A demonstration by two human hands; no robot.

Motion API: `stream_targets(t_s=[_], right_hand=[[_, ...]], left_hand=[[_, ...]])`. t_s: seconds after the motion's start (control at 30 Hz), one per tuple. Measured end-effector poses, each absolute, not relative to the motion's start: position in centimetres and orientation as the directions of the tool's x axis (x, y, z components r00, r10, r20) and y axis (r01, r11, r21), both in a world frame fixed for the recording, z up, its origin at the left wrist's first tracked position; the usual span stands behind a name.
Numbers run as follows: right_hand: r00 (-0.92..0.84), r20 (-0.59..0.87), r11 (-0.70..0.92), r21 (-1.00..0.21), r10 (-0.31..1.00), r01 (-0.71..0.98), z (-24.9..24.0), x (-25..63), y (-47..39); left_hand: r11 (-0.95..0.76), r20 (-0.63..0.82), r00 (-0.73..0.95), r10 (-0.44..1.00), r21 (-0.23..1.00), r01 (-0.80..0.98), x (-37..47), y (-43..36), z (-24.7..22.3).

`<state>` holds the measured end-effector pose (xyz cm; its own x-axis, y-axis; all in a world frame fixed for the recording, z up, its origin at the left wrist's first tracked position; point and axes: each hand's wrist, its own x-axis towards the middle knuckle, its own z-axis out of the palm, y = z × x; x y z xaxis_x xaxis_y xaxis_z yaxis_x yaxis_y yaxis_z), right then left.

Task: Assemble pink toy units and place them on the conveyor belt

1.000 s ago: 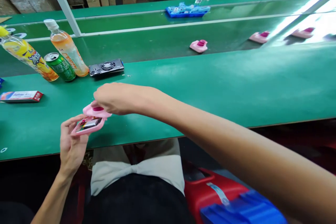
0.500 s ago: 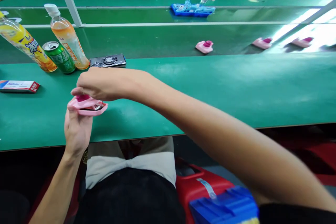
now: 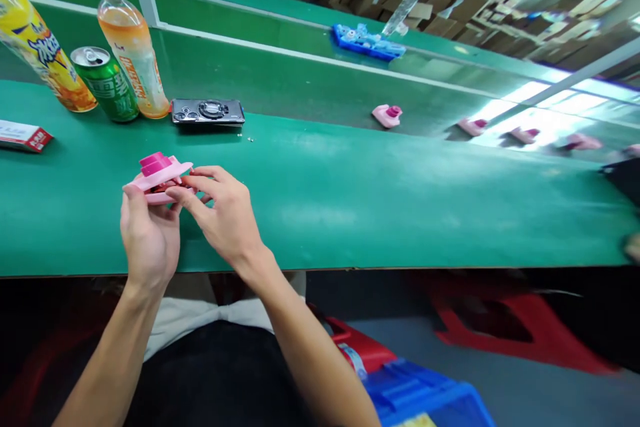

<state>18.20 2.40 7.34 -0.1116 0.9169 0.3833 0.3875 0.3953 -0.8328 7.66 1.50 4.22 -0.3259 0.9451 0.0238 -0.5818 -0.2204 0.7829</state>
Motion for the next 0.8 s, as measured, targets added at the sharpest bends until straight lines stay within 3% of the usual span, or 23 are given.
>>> stream_targets(t_s=[0.13,0.4,0.6,0.8], right_hand=[[-0.028,0.414,0.381,-0.807,0.910,0.451,6.3,18.5,2.5],[-0.102,0.514,0.471,-0.664,0.852,0.581,5.3,19.9,3.0],[0.007,0.503,0.440,-0.762,0.864,0.474,4.0,20.2,2.5],[0.055,0.402,0.350,-0.851,0.914,0.392,2.9,21.1,1.4]], left_hand=[[-0.171,-0.032,-0.304,0.952,0.767,-0.618,8.3,1.8,4.4],[-0.117,-0.061,-0.254,0.965,0.767,-0.630,9.0,2.4,3.7],[-0.097,-0.070,-0.228,0.971,0.758,-0.645,9.5,2.5,3.2],[-0.056,-0.058,-0.135,0.989,0.700,-0.712,9.1,2.5,3.2]])
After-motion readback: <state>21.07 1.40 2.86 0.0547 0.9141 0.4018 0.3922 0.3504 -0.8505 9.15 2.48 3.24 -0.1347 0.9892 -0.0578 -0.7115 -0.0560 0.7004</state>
